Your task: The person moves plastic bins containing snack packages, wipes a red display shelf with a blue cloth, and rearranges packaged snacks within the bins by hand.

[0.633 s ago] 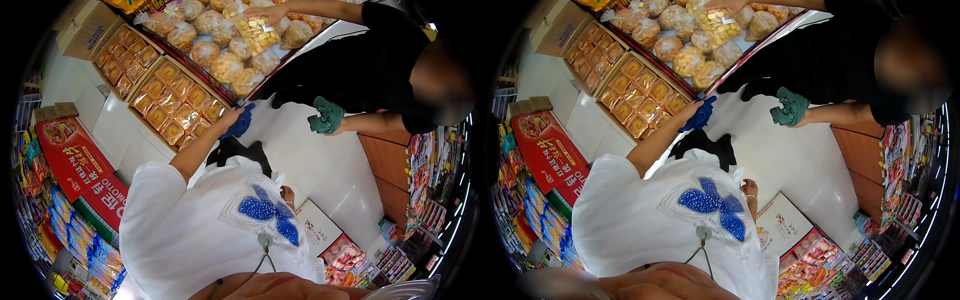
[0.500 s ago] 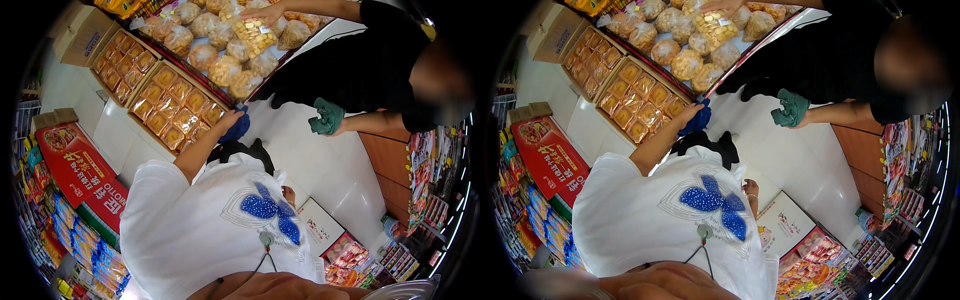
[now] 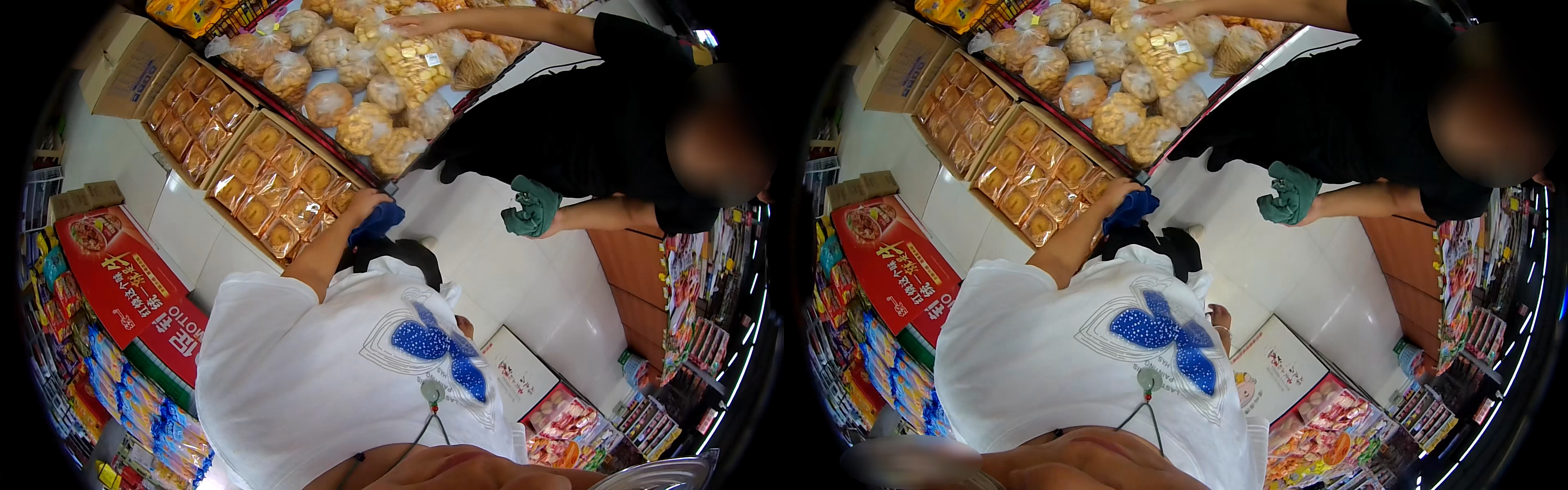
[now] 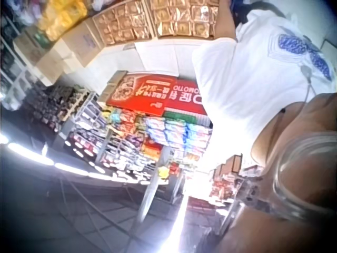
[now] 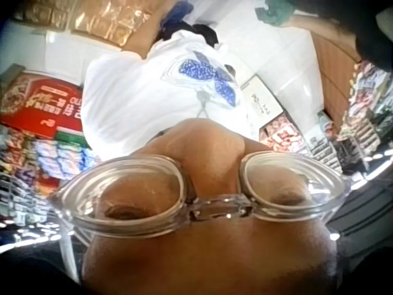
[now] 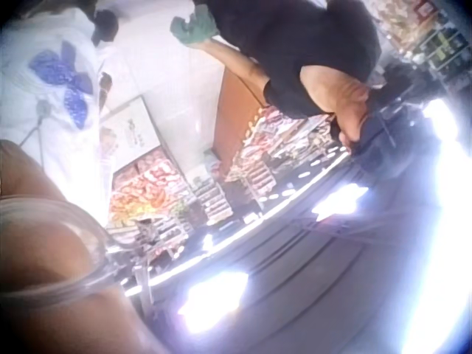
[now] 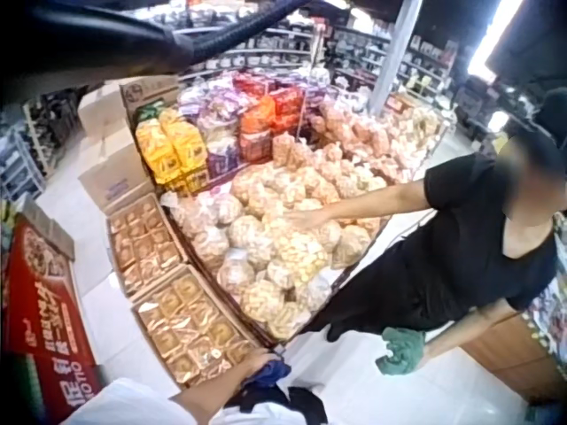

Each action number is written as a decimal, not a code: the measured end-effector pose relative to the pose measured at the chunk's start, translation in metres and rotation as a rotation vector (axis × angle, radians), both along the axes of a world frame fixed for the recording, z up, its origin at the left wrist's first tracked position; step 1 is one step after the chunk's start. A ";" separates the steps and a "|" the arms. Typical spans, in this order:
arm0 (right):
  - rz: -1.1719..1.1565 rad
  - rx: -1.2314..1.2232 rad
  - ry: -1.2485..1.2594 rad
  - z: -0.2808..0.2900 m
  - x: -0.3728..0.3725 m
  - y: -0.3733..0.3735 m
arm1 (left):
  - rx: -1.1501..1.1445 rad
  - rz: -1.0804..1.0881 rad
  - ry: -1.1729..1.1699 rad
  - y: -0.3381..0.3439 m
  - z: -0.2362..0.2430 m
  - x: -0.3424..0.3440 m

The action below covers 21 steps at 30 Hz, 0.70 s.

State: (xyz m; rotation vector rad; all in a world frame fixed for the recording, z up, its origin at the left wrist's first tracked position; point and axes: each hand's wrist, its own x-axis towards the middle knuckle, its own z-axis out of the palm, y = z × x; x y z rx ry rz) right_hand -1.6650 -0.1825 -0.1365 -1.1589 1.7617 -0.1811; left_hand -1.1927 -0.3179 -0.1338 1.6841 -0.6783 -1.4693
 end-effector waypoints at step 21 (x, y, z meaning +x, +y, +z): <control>-0.188 0.221 -0.021 -0.054 -0.022 0.015 | -0.123 -0.102 0.023 -0.005 -0.014 0.009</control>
